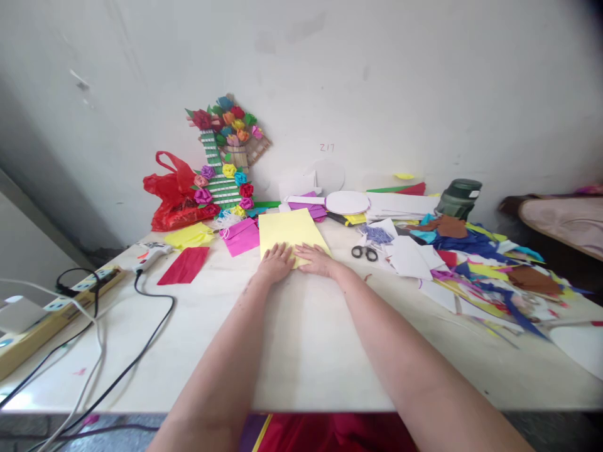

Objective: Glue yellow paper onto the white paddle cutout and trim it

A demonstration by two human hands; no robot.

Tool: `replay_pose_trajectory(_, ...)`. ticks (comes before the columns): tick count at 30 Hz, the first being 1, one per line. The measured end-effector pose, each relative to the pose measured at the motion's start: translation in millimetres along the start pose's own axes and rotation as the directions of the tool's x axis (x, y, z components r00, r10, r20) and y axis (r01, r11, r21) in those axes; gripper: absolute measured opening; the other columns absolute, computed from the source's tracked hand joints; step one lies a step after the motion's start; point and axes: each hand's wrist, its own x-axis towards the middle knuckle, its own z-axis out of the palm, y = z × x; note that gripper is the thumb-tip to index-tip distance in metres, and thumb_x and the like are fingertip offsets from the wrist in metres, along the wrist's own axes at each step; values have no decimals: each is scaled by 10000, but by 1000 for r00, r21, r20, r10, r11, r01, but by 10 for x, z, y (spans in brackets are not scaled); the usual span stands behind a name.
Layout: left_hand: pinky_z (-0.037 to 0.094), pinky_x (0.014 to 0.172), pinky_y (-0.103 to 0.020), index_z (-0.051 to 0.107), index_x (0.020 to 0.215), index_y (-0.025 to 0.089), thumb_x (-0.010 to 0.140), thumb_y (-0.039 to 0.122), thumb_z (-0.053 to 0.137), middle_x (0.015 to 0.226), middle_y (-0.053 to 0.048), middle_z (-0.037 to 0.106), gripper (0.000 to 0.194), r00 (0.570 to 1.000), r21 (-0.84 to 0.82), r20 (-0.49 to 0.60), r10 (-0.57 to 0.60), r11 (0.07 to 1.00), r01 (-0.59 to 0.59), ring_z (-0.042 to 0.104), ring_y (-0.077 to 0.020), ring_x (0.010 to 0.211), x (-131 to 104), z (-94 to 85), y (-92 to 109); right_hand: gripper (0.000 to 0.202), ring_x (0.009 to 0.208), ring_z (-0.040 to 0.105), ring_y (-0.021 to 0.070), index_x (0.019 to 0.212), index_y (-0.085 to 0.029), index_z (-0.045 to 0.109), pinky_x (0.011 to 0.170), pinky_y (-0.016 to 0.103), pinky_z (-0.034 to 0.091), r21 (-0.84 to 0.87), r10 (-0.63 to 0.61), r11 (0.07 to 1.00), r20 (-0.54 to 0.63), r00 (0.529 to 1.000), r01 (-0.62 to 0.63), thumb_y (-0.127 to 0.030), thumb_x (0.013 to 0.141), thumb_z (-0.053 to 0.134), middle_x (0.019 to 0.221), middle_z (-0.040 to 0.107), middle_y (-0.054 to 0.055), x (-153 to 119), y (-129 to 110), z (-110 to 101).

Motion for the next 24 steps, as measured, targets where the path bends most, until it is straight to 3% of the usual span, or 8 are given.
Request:
replay_pose_trajectory(7,106,1039,-415,218,1370,181,869,445,145,1447,-51,131,571,1000,8,8,14,1000,-14,78,-229,1316,-7,-11,-4,517,1324,117,168,1263,-210,432,1064,382,43,73,-30,997,-53,998,34,-394,784,495,1409,255,41,-27,25,-1)
replay_pose_trajectory(15,110,1042,-413,224,1366,176,873,436,143,1445,-55,137,563,1000,-1,9,6,1000,-6,84,-225,1315,-57,-29,34,494,1323,124,171,1266,-238,424,1059,388,70,40,-30,999,-37,999,32,-379,795,471,1411,253,17,5,50,34)
replay_pose_trajectory(19,140,1040,-393,244,1358,167,877,405,171,1435,-59,177,541,1000,-96,-27,9,995,-12,115,-205,1312,-54,-75,-12,501,1323,121,171,1271,-237,418,1058,383,81,-1,-27,1000,-42,999,27,-411,802,442,1415,248,10,25,82,82)
replay_pose_trajectory(22,259,996,-334,301,1335,177,877,380,228,1400,-67,276,506,986,-282,-131,-104,957,64,269,-178,1268,-57,-193,-148,520,1321,134,183,1289,-248,390,1054,390,100,-34,-28,999,-28,999,27,-422,801,433,1423,228,13,28,80,81)
replay_pose_trajectory(24,342,925,-304,412,1272,156,868,385,278,1289,-92,454,484,942,-442,-222,-252,887,133,429,-190,1163,-80,-293,-280,525,1316,157,194,1285,-236,402,1052,382,120,-55,-3,998,-11,1000,3,-423,795,434,1421,230,19,24,34,28)
